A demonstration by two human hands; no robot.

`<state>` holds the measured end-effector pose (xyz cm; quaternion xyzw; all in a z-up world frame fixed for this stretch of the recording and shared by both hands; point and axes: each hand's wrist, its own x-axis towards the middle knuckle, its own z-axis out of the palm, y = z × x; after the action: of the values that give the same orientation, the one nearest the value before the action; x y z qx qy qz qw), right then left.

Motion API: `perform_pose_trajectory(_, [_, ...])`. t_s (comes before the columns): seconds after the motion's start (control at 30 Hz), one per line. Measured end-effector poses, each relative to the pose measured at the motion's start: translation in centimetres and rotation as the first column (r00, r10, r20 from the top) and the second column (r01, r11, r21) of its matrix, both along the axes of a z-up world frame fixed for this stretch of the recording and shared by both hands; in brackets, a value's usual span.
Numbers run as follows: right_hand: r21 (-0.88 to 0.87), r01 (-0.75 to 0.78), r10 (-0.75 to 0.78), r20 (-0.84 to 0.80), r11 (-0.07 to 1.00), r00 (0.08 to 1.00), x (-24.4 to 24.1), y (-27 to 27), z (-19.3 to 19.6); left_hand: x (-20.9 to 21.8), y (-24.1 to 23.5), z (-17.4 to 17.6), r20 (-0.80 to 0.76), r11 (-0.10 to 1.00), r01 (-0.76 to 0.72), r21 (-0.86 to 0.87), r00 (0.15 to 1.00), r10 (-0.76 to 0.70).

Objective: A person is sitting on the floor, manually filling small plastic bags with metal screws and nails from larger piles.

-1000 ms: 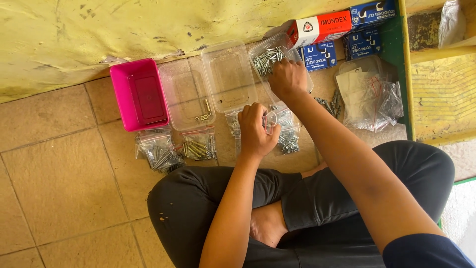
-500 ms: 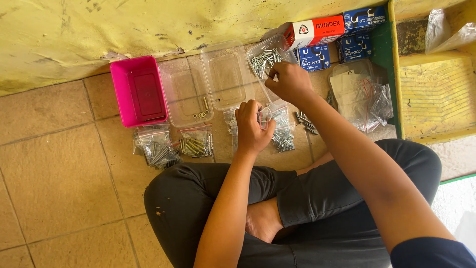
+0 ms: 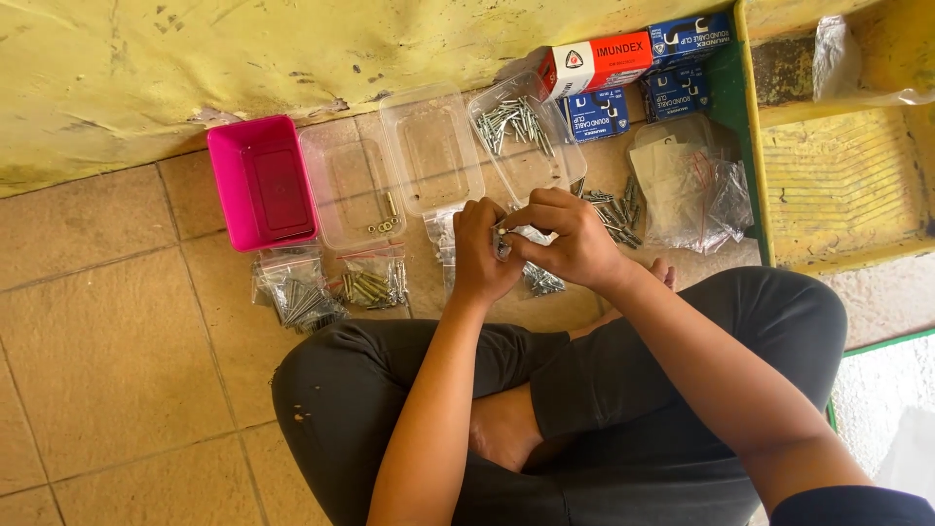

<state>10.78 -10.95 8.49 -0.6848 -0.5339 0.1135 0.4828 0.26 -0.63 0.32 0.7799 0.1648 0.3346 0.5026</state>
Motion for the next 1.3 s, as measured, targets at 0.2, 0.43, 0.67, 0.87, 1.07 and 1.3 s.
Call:
perform_pose_trajectory(0.2, [0.061, -0.056, 0.052, 0.072, 0.997, 0.996, 0.4, 0.2, 0.8, -0.3, 0.3, 0.4, 0.014, 0.998, 0.003, -0.055, 1.000, -0.002])
perform_pose_trajectory(0.43, [0.041, -0.069, 0.066, 0.066, 0.997, 0.996, 0.5, 0.0, 0.6, -0.4, 0.3, 0.1, 0.014, 0.998, -0.023, -0.060, 1.000, 0.024])
perform_pose_trajectory(0.67, [-0.109, -0.141, 0.152, 0.110, 0.984, 0.982, 0.4, -0.1, 2.0, -0.1, 0.5, -0.3, -0.002, 0.994, -0.109, 0.012, 0.994, 0.109])
perform_pose_trajectory(0.87, [-0.010, -0.170, 0.168, -0.111, 0.985, 0.980, 1.9, 0.2, 2.6, 0.0, 0.9, 0.2, 0.036, 0.988, -0.098, -0.122, 0.994, 0.103])
perform_pose_trajectory(1.07, [-0.048, -0.211, 0.215, 0.107, 0.976, 0.971, 1.6, 0.3, 3.1, -0.1, 0.8, 0.2, 0.060, 0.975, -0.045, -0.219, 0.996, 0.060])
perform_pose_trajectory(1.3, [-0.028, -0.111, 0.110, -0.057, 0.993, 0.992, 1.5, 1.0, 2.2, -0.5, 0.3, 4.0, 0.003, 0.916, -0.022, -0.399, 1.000, 0.026])
